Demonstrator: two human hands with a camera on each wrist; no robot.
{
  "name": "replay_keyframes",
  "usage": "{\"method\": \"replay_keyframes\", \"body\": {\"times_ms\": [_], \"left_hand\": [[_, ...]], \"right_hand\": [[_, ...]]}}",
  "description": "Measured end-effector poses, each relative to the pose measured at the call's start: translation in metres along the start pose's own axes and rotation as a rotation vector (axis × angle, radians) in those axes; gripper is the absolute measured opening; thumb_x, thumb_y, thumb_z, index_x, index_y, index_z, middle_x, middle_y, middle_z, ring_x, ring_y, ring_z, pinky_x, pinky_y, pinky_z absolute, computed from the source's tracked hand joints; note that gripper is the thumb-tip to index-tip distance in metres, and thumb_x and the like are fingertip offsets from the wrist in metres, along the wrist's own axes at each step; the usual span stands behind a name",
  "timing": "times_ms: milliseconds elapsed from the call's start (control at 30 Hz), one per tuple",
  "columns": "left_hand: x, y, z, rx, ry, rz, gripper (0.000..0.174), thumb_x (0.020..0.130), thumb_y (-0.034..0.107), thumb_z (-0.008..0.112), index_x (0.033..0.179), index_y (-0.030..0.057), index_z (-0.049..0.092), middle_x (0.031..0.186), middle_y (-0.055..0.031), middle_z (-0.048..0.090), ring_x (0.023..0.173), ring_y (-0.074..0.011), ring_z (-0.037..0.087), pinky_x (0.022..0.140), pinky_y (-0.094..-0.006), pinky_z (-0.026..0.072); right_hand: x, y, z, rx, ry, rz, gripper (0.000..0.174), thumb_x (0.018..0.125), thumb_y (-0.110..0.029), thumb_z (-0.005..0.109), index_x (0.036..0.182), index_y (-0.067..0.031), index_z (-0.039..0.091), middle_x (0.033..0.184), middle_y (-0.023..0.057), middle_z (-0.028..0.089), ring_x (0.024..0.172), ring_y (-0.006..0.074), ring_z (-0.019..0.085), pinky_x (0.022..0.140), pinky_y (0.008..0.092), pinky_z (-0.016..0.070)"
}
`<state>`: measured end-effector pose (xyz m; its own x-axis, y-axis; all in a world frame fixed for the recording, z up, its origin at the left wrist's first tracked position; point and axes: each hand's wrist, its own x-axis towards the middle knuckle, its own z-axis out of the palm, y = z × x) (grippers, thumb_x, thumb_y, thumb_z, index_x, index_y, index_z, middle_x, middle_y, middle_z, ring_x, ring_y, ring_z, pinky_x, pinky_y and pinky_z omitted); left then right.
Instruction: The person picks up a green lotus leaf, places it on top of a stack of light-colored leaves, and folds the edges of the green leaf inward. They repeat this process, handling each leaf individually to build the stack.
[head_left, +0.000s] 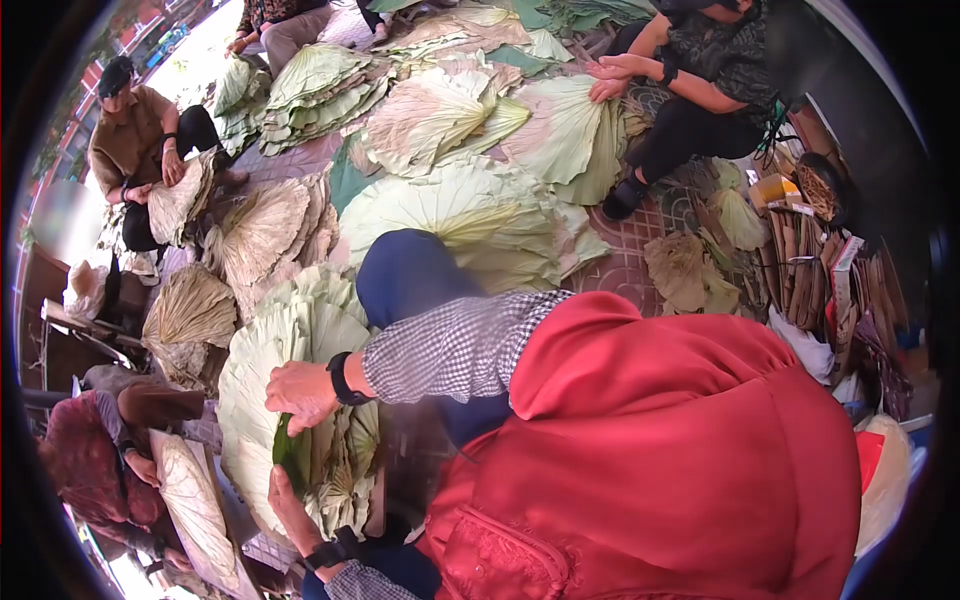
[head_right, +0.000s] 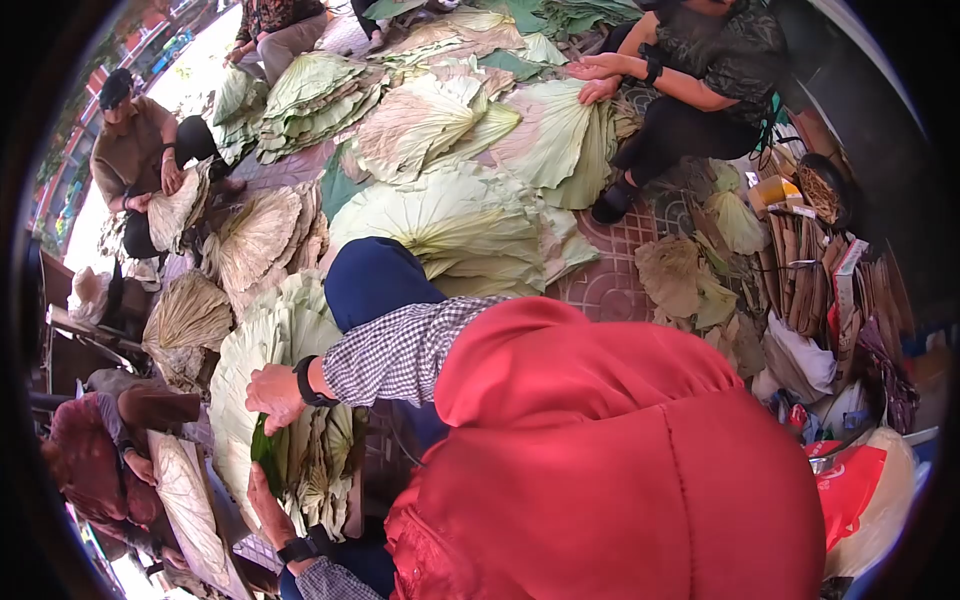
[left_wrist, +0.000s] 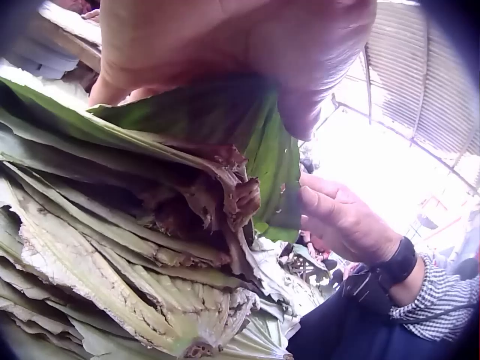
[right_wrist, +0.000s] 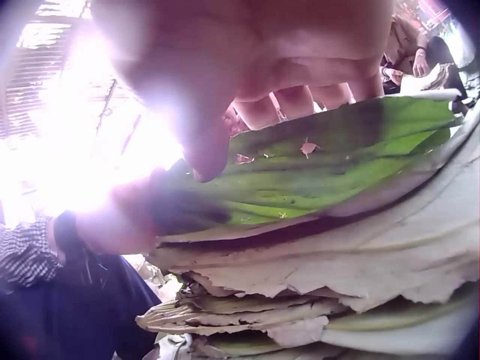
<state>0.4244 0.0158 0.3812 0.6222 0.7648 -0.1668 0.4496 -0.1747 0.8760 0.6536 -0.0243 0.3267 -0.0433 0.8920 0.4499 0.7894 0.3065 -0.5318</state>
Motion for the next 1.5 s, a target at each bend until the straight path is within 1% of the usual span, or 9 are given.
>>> {"method": "replay_keyframes", "body": {"times_ms": [100,167,267,400,767,833,1100,1167,1500], "left_hand": [[0.002,-0.007,-0.002,0.032,-0.028,-0.004,0.051,0.098,0.040,0.047,0.113,-0.0066,0.059,0.099,-0.0098,0.060,0.089,-0.0182,0.050,0.084,-0.0319,0.0404],[0.003,-0.008,-0.004,0.105,-0.085,-0.015,0.050,0.098,0.040,0.047,0.112,-0.0063,0.059,0.100,-0.0105,0.061,0.091,-0.0183,0.051,0.086,-0.0321,0.0403],[0.002,-0.008,-0.001,0.158,0.017,0.075,0.035,0.095,0.025,0.057,0.110,-0.0071,0.061,0.099,-0.0103,0.063,0.088,-0.0177,0.055,0.081,-0.0299,0.0443],[0.003,-0.022,-0.006,0.099,0.189,0.136,0.026,0.084,0.005,0.069,0.108,-0.0044,0.064,0.095,-0.0097,0.067,0.082,-0.0143,0.060,0.074,-0.0266,0.0495],[0.005,-0.023,-0.014,0.252,0.150,-0.079,0.026,0.081,0.021,0.071,0.083,-0.0042,0.070,0.059,-0.0013,0.056,0.058,-0.0069,0.045,0.056,-0.0265,0.0399],[0.001,-0.019,-0.006,0.098,0.199,-0.048,0.027,0.081,0.022,0.071,0.077,-0.0047,0.068,0.058,0.0008,0.054,0.056,-0.0056,0.043,0.054,-0.0261,0.0383],[0.012,-0.048,-0.008,-0.023,0.239,-0.071,0.029,0.081,0.024,0.071,0.073,-0.0038,0.068,0.058,-0.0046,0.059,0.054,-0.0080,0.049,0.053,-0.0284,0.0415],[0.001,-0.019,-0.014,0.175,0.223,-0.123,0.029,0.082,0.025,0.070,0.088,-0.0033,0.071,0.068,-0.0094,0.066,0.063,-0.0115,0.057,0.061,-0.0295,0.0462],[0.006,-0.040,-0.009,0.211,0.264,0.127,0.023,0.076,0.021,0.072,0.088,0.0009,0.069,0.070,-0.0138,0.064,0.062,-0.0232,0.059,0.064,-0.0335,0.0482]], "right_hand": [[0.000,0.001,0.002,-0.038,-0.154,0.067,0.037,0.070,-0.039,0.072,0.082,-0.0045,0.067,0.085,0.0120,0.065,0.091,0.0334,0.058,0.075,0.0433,0.0478],[-0.002,0.003,0.007,-0.059,-0.140,0.079,0.025,0.071,-0.030,0.068,0.074,-0.0057,0.067,0.076,0.0125,0.065,0.078,0.0341,0.061,0.068,0.0444,0.0491],[-0.002,0.003,0.010,-0.048,-0.159,0.091,0.016,0.070,-0.022,0.063,0.069,-0.0062,0.066,0.064,0.0137,0.062,0.065,0.0354,0.062,0.060,0.0452,0.0496],[-0.002,0.008,0.010,-0.028,-0.078,0.075,0.012,0.070,-0.019,0.061,0.069,-0.0083,0.065,0.066,0.0133,0.062,0.066,0.0352,0.061,0.060,0.0449,0.0486],[0.002,0.004,-0.001,-0.058,-0.314,0.103,0.017,0.075,-0.018,0.058,0.081,-0.0073,0.070,0.080,0.0164,0.067,0.079,0.0365,0.064,0.069,0.0452,0.0513],[0.003,0.006,0.001,-0.095,-0.335,0.105,0.018,0.076,-0.018,0.058,0.082,-0.0069,0.070,0.081,0.0170,0.067,0.080,0.0369,0.064,0.070,0.0455,0.0512],[0.006,0.002,-0.004,-0.066,-0.347,0.054,0.020,0.081,-0.025,0.061,0.080,-0.0050,0.065,0.076,0.0198,0.063,0.079,0.0397,0.062,0.070,0.0474,0.0487],[0.007,0.008,0.000,-0.080,-0.376,0.038,0.019,0.081,-0.024,0.061,0.079,-0.0050,0.065,0.076,0.0212,0.063,0.079,0.0412,0.061,0.070,0.0488,0.0470],[0.011,0.006,-0.005,-0.028,-0.354,0.069,0.022,0.081,-0.020,0.060,0.077,0.0008,0.058,0.072,0.0218,0.058,0.071,0.0404,0.057,0.064,0.0452,0.0432]]}}
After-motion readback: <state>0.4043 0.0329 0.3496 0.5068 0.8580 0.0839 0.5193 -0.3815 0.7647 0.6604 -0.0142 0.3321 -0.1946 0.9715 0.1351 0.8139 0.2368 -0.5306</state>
